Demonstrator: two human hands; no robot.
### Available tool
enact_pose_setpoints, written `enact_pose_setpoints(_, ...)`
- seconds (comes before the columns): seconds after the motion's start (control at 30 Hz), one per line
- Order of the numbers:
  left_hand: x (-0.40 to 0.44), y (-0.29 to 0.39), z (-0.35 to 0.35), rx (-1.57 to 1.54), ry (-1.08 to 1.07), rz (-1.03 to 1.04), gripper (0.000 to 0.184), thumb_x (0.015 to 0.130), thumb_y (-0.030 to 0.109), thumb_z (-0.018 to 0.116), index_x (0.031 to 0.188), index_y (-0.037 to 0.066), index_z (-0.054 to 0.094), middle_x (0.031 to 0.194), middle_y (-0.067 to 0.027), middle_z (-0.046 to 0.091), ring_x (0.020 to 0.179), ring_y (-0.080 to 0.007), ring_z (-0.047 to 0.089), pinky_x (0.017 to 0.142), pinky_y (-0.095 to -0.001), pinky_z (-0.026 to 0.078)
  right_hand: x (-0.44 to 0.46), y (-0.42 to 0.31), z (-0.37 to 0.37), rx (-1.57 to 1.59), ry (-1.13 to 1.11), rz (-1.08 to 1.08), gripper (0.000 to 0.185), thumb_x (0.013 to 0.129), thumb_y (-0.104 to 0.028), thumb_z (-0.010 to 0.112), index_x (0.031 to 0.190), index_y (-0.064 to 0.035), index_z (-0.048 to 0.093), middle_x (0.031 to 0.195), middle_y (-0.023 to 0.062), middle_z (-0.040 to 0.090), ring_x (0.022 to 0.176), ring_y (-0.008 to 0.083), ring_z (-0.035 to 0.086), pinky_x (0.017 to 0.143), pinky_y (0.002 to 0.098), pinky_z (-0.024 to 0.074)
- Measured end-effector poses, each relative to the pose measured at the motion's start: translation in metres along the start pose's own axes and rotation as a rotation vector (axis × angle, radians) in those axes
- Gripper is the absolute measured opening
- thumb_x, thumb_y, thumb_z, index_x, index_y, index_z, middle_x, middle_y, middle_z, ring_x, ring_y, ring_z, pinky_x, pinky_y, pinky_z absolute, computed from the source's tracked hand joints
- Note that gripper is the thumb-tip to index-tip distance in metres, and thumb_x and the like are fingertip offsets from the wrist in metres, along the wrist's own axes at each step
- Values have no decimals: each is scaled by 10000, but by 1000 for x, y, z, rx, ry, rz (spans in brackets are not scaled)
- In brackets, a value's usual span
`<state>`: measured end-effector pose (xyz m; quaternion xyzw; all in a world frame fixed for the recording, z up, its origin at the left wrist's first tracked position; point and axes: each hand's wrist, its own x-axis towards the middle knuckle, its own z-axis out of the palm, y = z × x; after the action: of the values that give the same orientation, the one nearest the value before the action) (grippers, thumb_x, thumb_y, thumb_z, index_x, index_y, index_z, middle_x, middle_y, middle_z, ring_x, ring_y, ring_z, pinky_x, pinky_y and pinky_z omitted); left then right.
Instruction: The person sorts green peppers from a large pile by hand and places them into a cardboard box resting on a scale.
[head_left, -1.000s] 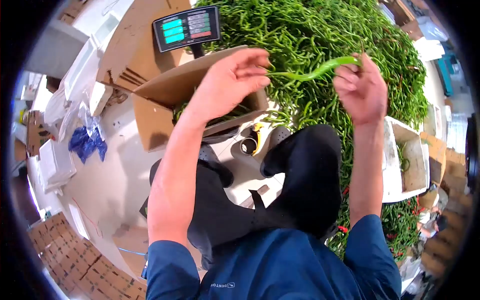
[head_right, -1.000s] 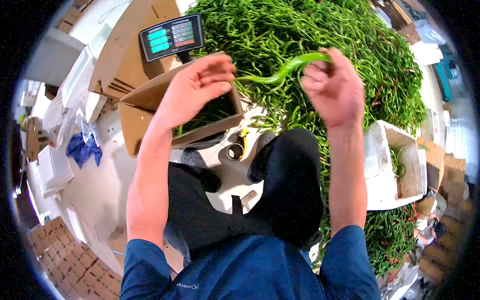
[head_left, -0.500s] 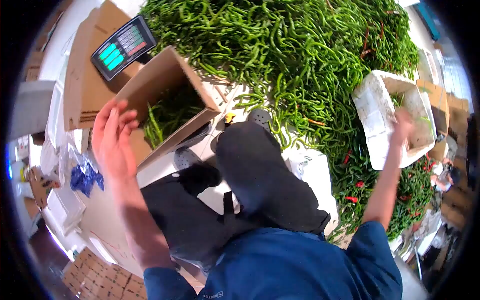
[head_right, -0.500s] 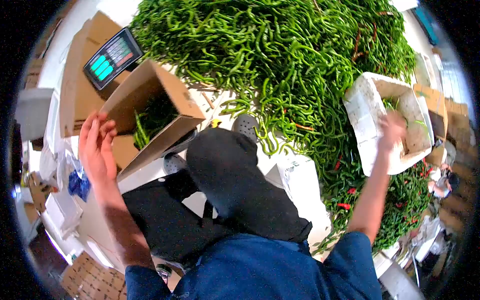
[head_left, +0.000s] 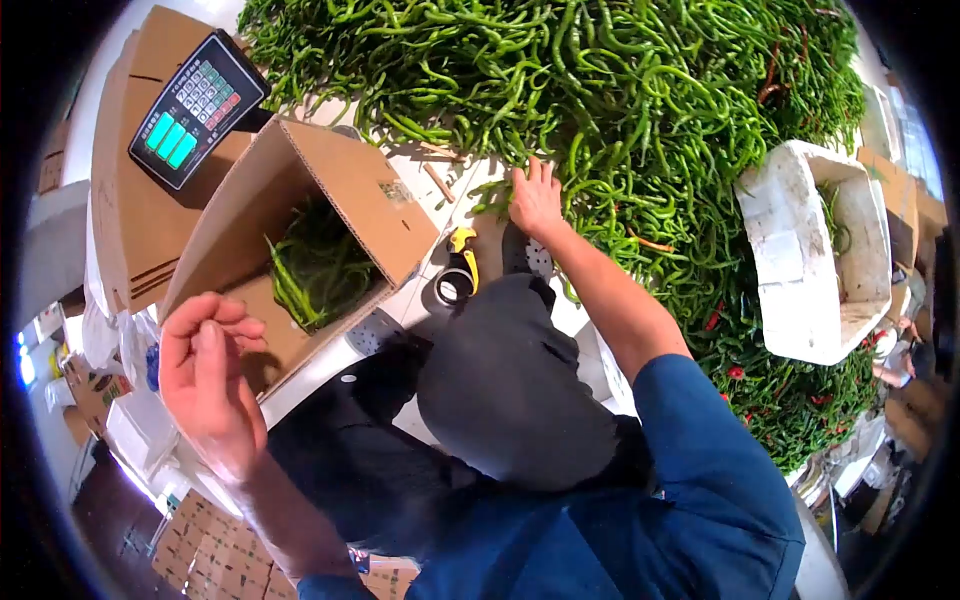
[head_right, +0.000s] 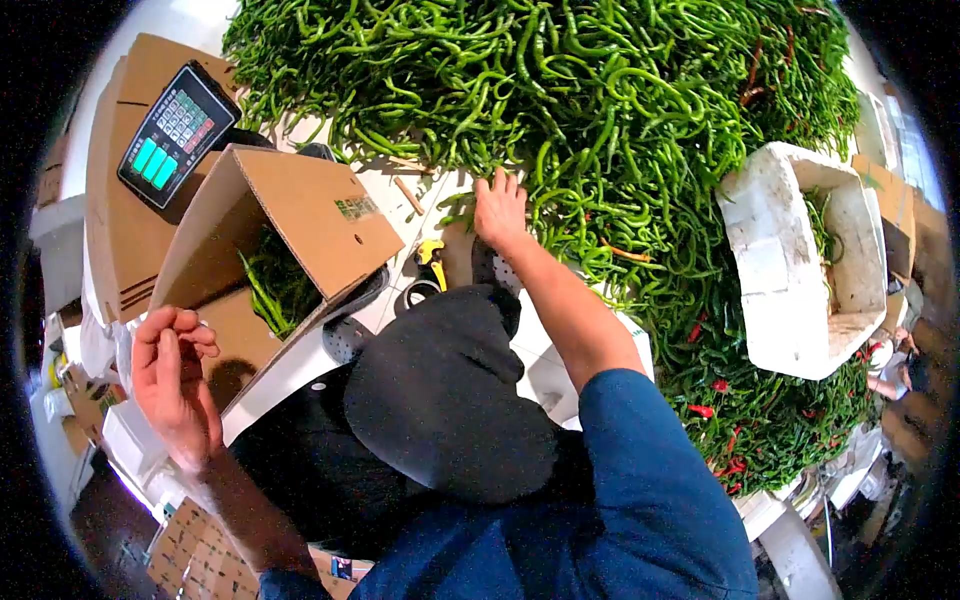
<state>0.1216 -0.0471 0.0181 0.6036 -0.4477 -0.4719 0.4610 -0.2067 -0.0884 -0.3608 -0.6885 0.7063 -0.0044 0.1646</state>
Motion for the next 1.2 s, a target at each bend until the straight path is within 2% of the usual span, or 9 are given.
enact_pose_setpoints(0.1, 0, 3, 13, 202, 21, -58, 230, 1015, 120, 530, 1177, -35, 580, 1031, -136, 654, 879, -186, 634, 775, -306, 507, 12, -2, 12, -245, -132, -14, 663, 668, -372, 808, 1259, -171, 587, 1542, 208, 283, 1383, 477, 291, 1054, 624, 309)
enact_pose_setpoints(0.2, 4, 7, 21, 278, -23, -63, 226, 1010, 133, 540, 1146, -42, 584, 1011, -129, 655, 864, -183, 634, 784, -308, 511, 16, 7, 17, -183, -178, -29, 668, 652, -369, 835, 1247, -173, 603, 1544, 212, 274, 1388, 490, 287, 1047, 636, 338)
enact_pose_setpoints(0.37, 5, 15, 31, 249, -21, -98, 186, 956, 54, 559, 1099, -59, 596, 981, -134, 675, 888, -182, 649, 839, -290, 514, 13, 40, 5, 89, 78, -182, 329, 738, -202, 697, 1038, -75, 654, 1284, 247, 513, 1166, 436, 503, 916, 483, 515)
enact_pose_setpoints(0.53, -3, 19, 41, 249, -38, -119, 179, 936, 66, 576, 1061, -60, 602, 986, -135, 653, 880, -181, 638, 833, -290, 497, 8, 64, -29, 394, 12, 209, 436, 777, -239, 651, 1151, -36, 558, 1040, 195, 650, 971, 422, 619, 870, 490, 501)
enact_pose_setpoints(0.73, -9, 21, 44, 291, -117, -119, 174, 920, 49, 577, 1049, -64, 605, 1022, -145, 635, 921, -192, 632, 848, -290, 488, -7, 82, -75, 1200, -153, 392, 443, 751, -25, 641, 1190, 3, 587, 956, 76, 676, 818, 177, 631, 751, 318, 530)
enact_pose_setpoints(0.87, -10, 15, 48, 323, -157, -74, 172, 898, 10, 570, 1045, -70, 613, 1012, -149, 636, 927, -205, 632, 844, -299, 492, -12, 68, -52, 807, -443, 146, 424, 788, -31, 665, 1207, -24, 597, 1004, 77, 703, 906, 188, 655, 824, 313, 520)
enact_pose_setpoints(0.93, -9, 13, 50, 341, -167, -70, 178, 881, -11, 568, 1040, -72, 620, 1000, -150, 641, 915, -210, 633, 839, -302, 495, -8, 57, -35, 421, -256, -213, 384, 779, -65, 591, 1162, -60, 621, 1013, 163, 687, 954, 379, 658, 871, 421, 524)
enact_pose_setpoints(1.03, -5, 12, 50, 387, -198, -31, 203, 852, -31, 570, 1042, -73, 626, 976, -149, 650, 905, -211, 634, 835, -301, 497, 10, 47, -18, -7, -52, -504, 263, 817, -22, 538, 1074, -57, 586, 940, 146, 625, 874, 361, 655, 787, 486, 522)
enact_pose_setpoints(1.2, -2, 12, 49, 428, -177, 8, 194, 803, -52, 581, 987, -67, 644, 942, -161, 667, 871, -222, 645, 809, -303, 504, 20, 45, 13, -196, -230, -342, 296, 849, -53, 550, 1145, -47, 544, 1042, 159, 620, 890, 326, 671, 747, 426, 544)
